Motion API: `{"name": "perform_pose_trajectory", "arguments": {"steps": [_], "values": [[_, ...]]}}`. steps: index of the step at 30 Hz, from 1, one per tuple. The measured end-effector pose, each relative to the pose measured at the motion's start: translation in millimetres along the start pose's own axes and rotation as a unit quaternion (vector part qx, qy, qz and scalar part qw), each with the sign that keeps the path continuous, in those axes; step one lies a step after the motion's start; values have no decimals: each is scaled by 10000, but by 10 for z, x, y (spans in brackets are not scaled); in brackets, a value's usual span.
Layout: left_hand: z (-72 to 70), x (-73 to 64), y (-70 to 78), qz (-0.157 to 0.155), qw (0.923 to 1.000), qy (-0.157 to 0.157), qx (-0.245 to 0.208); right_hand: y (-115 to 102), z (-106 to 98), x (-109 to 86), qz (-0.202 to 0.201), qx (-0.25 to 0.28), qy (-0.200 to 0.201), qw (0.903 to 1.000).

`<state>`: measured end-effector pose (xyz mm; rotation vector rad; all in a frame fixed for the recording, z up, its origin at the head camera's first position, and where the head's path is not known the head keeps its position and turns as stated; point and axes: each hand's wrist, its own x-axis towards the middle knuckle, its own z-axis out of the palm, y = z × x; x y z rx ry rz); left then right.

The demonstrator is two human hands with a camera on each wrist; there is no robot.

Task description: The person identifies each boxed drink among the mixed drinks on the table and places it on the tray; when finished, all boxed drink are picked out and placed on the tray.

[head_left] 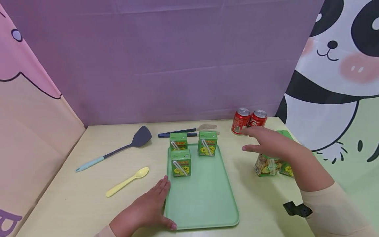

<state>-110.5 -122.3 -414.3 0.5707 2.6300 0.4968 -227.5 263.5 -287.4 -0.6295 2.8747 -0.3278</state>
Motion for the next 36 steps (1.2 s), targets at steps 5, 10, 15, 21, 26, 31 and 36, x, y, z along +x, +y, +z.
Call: {"name": "perform_pose_trajectory", "arguments": {"steps": [5, 10, 15, 21, 26, 31, 36], "values": [[0, 0, 4, -17, 10000, 14, 3, 186, 66, -91, 208, -4, -189, 9996], [-2, -4, -4, 6, 10000, 44, 42, 370, 137, -133, 301, -155, -264, 9991], [5, 1, -17, 42, 10000, 62, 59, 529, 220, -161, 329, -275, -358, 9984], [13, 13, -39, 33, 10000, 31, 48, 591, 276, -170, 275, -372, -447, 9979], [14, 11, -42, 34, 10000, 30, 55, 582, 277, -168, 242, -336, -403, 9983], [17, 9, -33, 46, 10000, 39, 71, 546, 253, -168, 285, -251, -444, 9983], [16, 9, -26, 35, 10000, 25, 57, 430, 220, -172, 20, -183, -264, 9995]]}}
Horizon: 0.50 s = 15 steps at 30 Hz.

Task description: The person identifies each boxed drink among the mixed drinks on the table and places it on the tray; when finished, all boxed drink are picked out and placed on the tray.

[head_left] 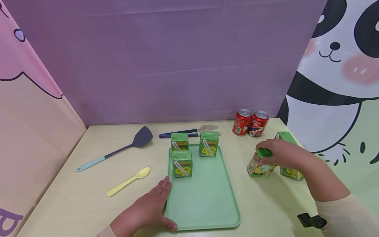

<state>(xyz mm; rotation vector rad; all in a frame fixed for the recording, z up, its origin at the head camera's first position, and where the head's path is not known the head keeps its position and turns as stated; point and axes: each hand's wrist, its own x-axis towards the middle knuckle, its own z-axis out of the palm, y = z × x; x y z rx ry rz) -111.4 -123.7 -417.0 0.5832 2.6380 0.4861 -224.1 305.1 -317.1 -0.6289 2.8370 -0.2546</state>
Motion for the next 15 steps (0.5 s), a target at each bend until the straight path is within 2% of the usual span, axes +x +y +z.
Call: {"name": "perform_pose_trajectory", "arguments": {"steps": [9, 15], "values": [[7, -2, -7, 16, 10000, 69, 18, -397, -94, 137, -263, -293, 313, 9987], [1, -17, 6, 10, 10000, 94, 10, -609, -84, 264, -504, -492, 481, 9964]]}}
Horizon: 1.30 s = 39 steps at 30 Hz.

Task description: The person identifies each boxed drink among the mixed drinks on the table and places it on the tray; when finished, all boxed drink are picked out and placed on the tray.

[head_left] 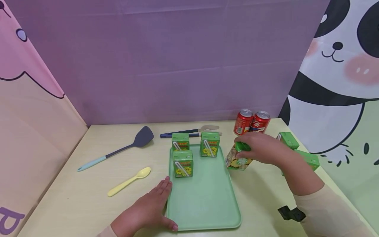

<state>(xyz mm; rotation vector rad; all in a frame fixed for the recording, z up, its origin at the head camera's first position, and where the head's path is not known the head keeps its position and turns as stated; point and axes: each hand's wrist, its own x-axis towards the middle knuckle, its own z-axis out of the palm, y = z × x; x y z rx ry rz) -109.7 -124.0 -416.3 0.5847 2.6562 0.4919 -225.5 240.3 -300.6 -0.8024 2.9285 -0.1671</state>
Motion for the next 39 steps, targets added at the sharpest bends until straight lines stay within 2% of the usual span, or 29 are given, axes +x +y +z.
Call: {"name": "perform_pose_trajectory", "arguments": {"steps": [12, 23, 32, 39], "values": [[7, 7, 0, -23, 10000, -10, 30, -326, 124, 259, -441, -136, 122, 9989], [-3, 15, 2, -59, 9999, -55, 80, -582, 295, 432, -651, -403, -184, 9969], [8, 29, -13, -62, 9999, -48, 93, -685, 314, 492, -580, -584, -314, 9961], [-4, 21, -1, -76, 9999, -52, 58, -704, 359, 502, -718, -717, -158, 9947]]}}
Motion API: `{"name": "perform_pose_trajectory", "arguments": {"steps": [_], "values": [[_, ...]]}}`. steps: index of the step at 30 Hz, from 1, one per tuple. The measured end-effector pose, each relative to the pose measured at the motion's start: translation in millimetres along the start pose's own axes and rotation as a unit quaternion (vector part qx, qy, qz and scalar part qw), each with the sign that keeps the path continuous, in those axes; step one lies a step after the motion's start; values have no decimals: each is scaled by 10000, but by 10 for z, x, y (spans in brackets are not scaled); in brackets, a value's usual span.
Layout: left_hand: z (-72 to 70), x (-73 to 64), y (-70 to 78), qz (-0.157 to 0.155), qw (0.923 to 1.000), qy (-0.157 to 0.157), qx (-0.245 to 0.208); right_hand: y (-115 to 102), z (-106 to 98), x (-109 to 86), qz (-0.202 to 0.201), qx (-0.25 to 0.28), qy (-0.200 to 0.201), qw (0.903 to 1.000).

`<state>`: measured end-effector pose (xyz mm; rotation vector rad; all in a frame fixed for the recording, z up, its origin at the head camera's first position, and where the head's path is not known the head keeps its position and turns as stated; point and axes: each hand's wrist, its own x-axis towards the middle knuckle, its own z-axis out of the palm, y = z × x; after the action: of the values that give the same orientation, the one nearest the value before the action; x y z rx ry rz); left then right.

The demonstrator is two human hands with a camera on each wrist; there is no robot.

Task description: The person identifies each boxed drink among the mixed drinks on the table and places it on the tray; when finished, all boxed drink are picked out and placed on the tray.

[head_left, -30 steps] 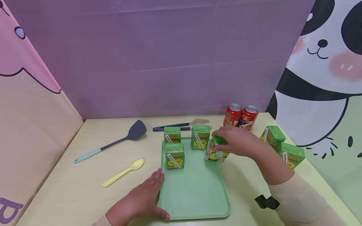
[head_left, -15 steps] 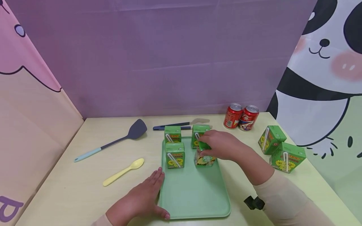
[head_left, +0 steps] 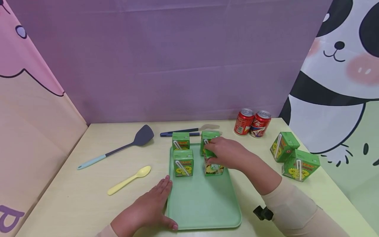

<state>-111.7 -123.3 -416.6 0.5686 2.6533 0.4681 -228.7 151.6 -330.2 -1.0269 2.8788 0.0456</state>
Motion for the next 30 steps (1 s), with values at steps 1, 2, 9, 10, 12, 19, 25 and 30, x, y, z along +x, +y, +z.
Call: {"name": "perform_pose_trajectory", "arguments": {"steps": [1, 2, 9, 10, 12, 19, 25, 30], "values": [[-5, -4, 3, 10, 10000, 1, -13, -1, 4, 3, -19, -39, 27, 10000], [-9, -9, 5, 21, 10000, -1, -25, -4, 6, 2, -27, -71, 44, 10000], [-13, -29, 8, 113, 9999, 35, -50, -13, 14, 3, 4, -90, 66, 9999], [-10, -26, 6, 119, 9999, 37, -45, -13, 12, 2, 2, -62, 60, 10000], [-10, -23, 7, 107, 9999, 32, -21, -7, 6, 0, -10, 8, 21, 10000], [-11, -19, 16, 106, 9999, -6, -18, 168, -74, -115, 254, 644, -20, 9976], [15, -8, 1, 62, 9999, -86, 0, 533, -267, -377, 848, 770, 342, 9928], [37, -15, -15, 58, 10000, -18, 47, 882, -410, -644, 1410, 821, 255, 9863]]}}
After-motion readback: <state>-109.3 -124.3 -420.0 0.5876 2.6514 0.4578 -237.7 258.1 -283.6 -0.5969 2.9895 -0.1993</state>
